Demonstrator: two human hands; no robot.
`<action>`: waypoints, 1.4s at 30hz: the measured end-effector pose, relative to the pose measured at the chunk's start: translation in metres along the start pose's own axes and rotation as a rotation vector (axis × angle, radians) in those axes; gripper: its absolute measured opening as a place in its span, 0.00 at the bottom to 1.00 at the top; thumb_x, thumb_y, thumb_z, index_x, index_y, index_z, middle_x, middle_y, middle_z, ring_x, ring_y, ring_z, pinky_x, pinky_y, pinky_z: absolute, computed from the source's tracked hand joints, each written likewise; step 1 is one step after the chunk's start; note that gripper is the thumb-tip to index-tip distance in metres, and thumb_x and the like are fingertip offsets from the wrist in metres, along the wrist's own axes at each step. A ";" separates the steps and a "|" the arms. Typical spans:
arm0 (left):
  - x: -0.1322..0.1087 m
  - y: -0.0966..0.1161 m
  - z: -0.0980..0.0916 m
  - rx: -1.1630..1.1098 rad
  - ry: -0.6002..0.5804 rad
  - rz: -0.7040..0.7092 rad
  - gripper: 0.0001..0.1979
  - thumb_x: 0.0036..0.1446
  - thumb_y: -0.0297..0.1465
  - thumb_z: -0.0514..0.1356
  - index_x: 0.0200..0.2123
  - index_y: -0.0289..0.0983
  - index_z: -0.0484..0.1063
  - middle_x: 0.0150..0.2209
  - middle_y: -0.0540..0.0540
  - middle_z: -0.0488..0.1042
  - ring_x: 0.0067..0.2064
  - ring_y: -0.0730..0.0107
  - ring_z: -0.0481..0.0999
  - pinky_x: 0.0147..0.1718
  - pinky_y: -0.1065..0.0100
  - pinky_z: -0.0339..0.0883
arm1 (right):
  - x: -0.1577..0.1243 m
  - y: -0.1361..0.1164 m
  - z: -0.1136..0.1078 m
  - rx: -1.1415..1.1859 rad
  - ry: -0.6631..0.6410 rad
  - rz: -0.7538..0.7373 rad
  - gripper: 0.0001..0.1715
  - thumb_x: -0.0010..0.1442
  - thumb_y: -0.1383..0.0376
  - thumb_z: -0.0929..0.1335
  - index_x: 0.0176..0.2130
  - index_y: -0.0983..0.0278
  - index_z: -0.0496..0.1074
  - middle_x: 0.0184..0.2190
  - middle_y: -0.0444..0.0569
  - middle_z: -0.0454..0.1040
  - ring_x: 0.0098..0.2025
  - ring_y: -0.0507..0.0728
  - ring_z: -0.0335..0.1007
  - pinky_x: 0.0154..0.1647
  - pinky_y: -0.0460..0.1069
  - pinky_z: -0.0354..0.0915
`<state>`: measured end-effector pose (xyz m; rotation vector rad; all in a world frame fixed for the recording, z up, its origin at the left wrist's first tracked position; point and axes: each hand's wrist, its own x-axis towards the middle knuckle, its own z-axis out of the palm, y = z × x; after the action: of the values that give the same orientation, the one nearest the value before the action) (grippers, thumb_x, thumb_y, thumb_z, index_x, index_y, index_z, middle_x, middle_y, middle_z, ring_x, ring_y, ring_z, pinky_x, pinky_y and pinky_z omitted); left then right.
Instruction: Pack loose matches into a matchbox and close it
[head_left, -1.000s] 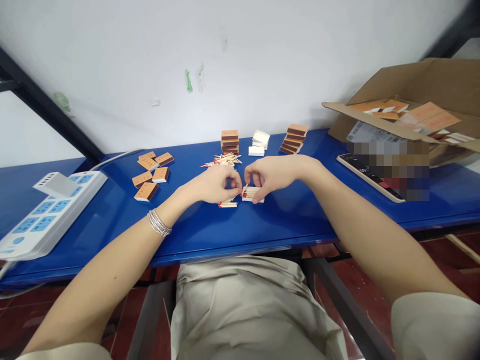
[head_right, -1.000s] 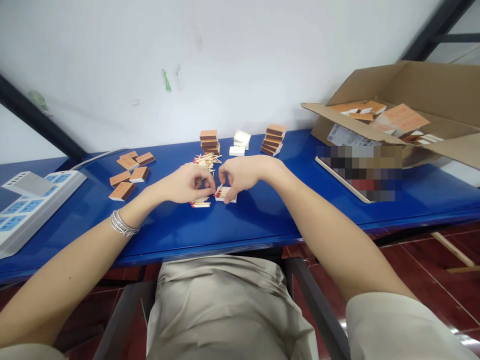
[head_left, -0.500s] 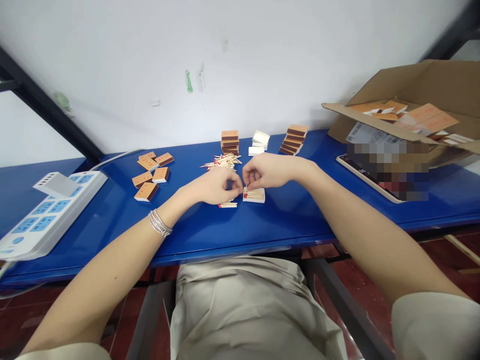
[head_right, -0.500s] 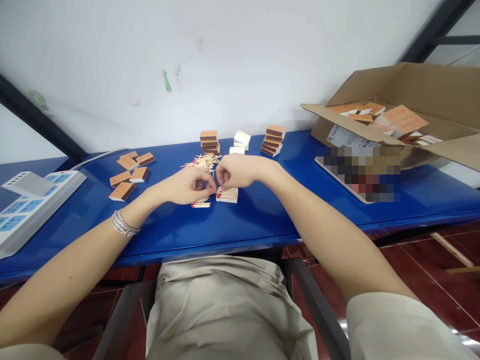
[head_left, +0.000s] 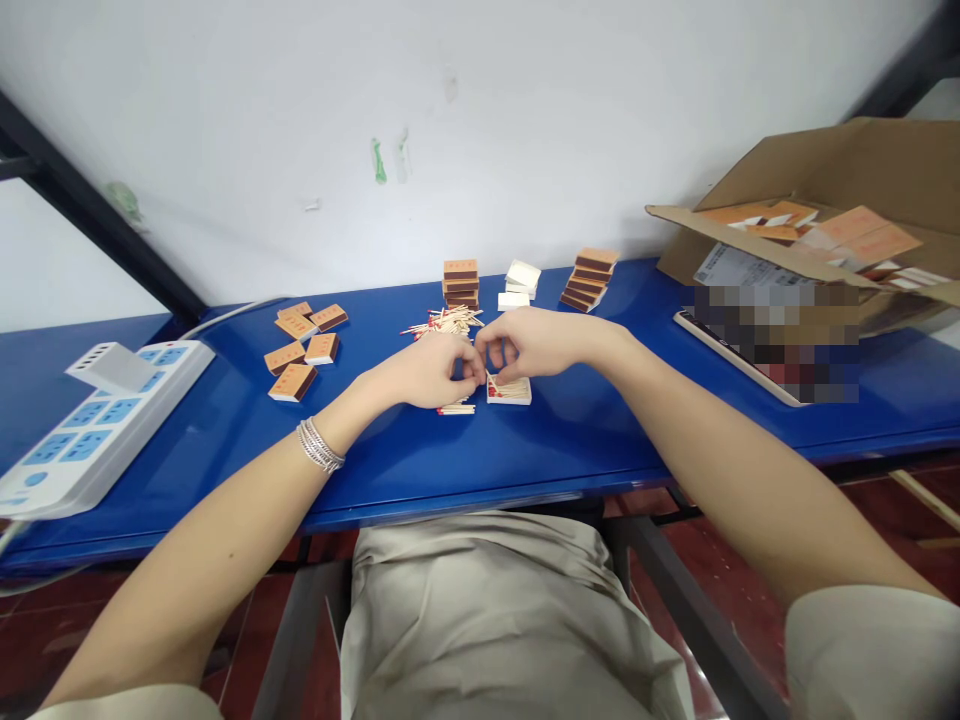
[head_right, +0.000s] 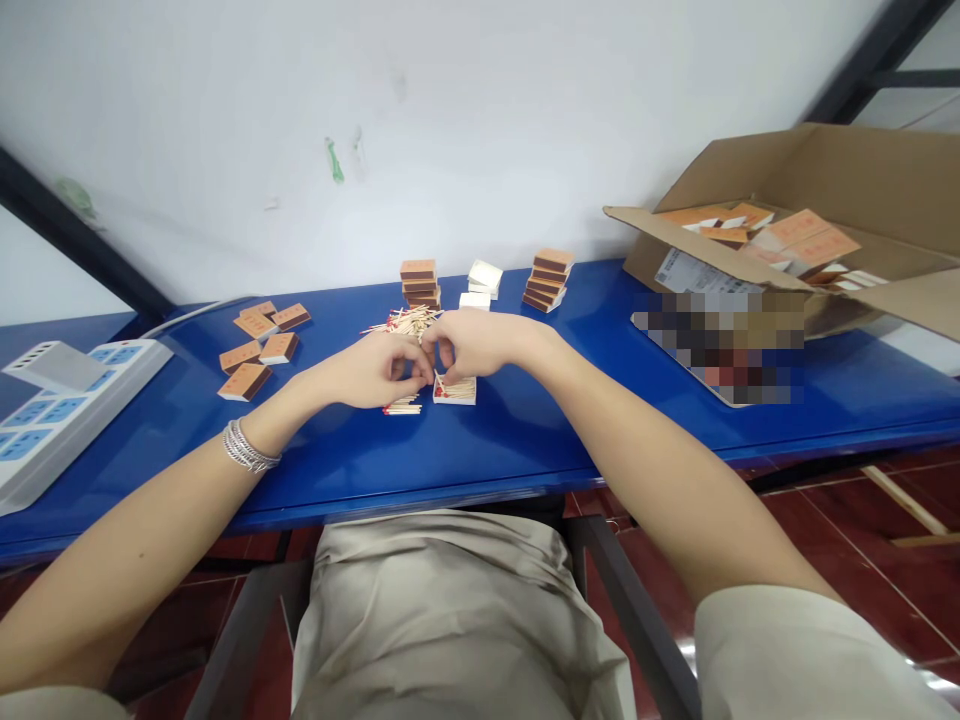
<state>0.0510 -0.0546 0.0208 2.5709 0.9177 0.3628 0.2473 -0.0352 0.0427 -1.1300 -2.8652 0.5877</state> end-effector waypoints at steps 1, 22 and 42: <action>0.000 0.000 -0.001 0.004 0.001 0.000 0.09 0.49 0.24 0.59 0.33 0.33 0.79 0.31 0.47 0.79 0.28 0.74 0.72 0.29 0.72 0.64 | 0.000 -0.001 0.000 0.003 0.004 -0.001 0.11 0.48 0.66 0.72 0.36 0.63 0.75 0.32 0.45 0.77 0.29 0.51 0.67 0.29 0.47 0.57; -0.001 0.000 -0.003 0.039 -0.025 -0.019 0.20 0.48 0.43 0.66 0.38 0.33 0.75 0.33 0.45 0.74 0.30 0.71 0.68 0.28 0.69 0.60 | 0.002 0.001 0.000 0.086 0.070 -0.029 0.11 0.48 0.60 0.72 0.32 0.64 0.77 0.26 0.45 0.77 0.29 0.54 0.71 0.32 0.48 0.61; -0.001 -0.006 -0.005 0.059 0.053 -0.134 0.18 0.44 0.39 0.68 0.36 0.34 0.74 0.28 0.49 0.71 0.27 0.73 0.66 0.27 0.70 0.57 | -0.011 0.010 -0.016 0.062 0.086 0.080 0.12 0.49 0.56 0.72 0.30 0.62 0.79 0.29 0.47 0.79 0.31 0.55 0.71 0.31 0.49 0.62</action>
<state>0.0451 -0.0493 0.0225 2.5464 1.1287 0.3724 0.2640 -0.0302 0.0550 -1.2336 -2.7210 0.6107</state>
